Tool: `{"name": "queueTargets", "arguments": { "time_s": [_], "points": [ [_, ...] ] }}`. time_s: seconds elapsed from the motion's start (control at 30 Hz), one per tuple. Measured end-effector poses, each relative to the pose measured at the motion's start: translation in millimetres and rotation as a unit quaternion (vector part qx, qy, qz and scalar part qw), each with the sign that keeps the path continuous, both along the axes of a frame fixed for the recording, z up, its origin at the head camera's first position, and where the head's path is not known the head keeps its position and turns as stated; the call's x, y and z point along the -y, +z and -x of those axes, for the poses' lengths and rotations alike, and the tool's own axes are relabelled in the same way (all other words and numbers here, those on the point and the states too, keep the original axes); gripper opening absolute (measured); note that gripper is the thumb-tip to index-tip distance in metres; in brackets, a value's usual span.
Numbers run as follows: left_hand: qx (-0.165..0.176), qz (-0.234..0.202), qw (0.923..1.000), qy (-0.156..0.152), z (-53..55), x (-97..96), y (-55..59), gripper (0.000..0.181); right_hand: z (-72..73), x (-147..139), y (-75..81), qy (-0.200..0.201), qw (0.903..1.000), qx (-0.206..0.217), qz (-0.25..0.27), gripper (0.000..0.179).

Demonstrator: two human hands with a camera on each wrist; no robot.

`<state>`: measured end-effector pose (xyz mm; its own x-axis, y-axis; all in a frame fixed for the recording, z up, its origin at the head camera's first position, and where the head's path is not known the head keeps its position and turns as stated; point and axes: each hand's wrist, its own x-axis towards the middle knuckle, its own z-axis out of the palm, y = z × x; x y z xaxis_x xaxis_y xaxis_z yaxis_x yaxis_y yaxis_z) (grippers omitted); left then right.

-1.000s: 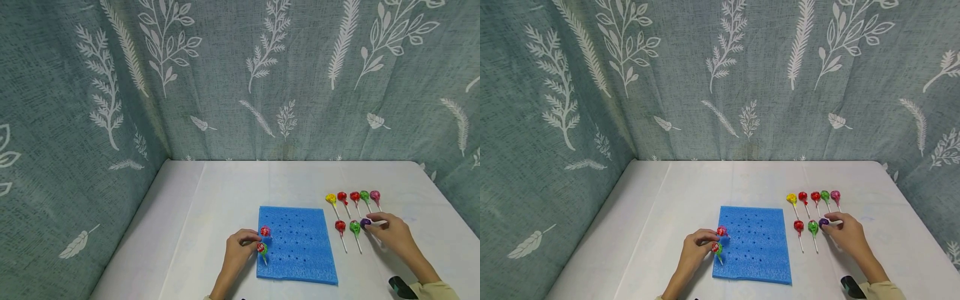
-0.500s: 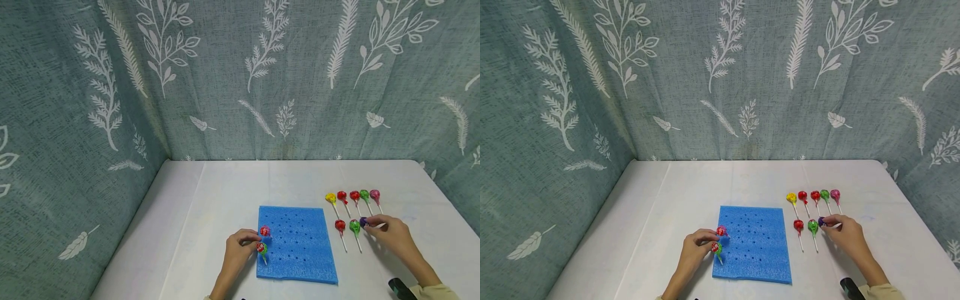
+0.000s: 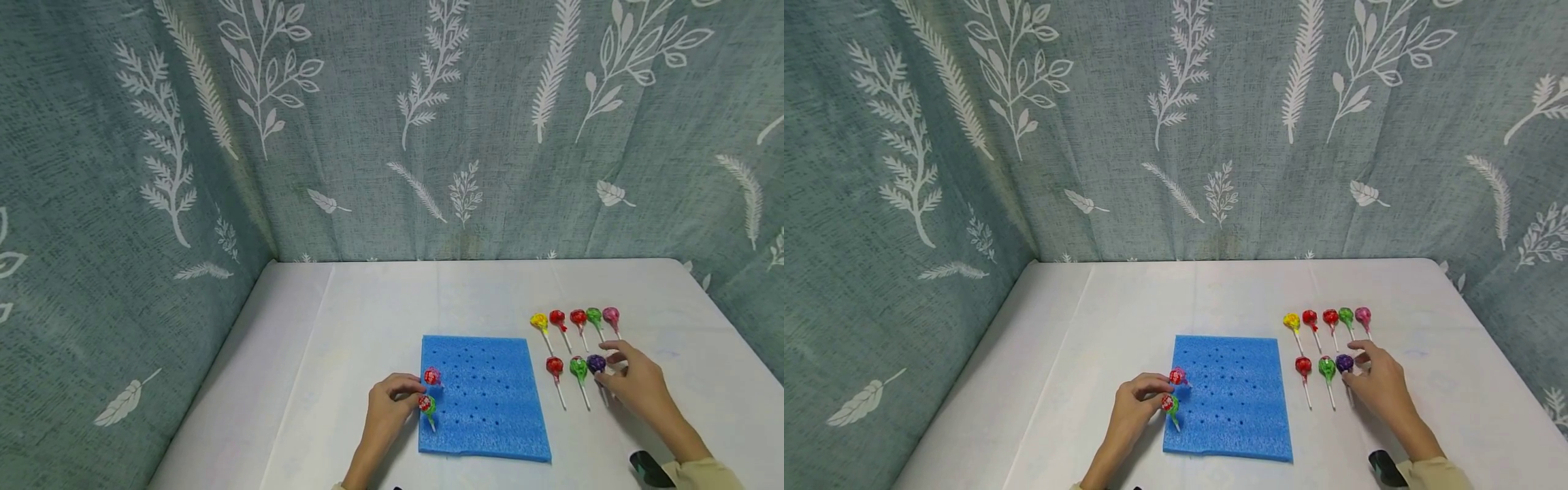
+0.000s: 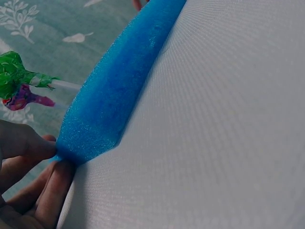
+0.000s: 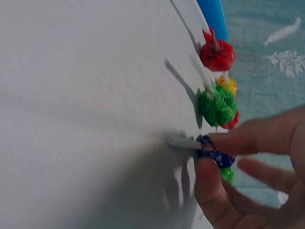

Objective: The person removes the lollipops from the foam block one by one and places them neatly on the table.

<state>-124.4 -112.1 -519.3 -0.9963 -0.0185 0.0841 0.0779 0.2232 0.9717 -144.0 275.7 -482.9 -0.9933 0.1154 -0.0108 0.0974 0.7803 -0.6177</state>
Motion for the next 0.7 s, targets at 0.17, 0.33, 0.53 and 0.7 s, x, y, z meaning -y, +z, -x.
{"name": "queueTargets", "arguments": {
  "time_s": [0.17,0.33,0.53,0.7],
  "points": [
    [0.006,0.015,0.9999,-0.001,0.1,0.3,-0.9,0.015,4.7,-4,1.4,0.043,0.9989,-0.002,-0.019,0.044],
    [-0.005,0.017,0.9998,-0.002,-0.1,0.5,-0.6,0.015,6.9,-6,1.9,0.050,0.9985,-0.006,-0.022,0.041],
    [-0.005,0.018,0.9998,0.000,-1.8,0.0,5.0,0.015,7.9,-5,2.4,0.054,0.9978,-0.018,-0.036,0.042],
    [-0.002,0.020,0.9998,-0.002,-12.6,-4.7,35.5,0.012,9.7,-3,6.6,0.052,0.9978,-0.016,-0.038,0.042]
  ]
}}
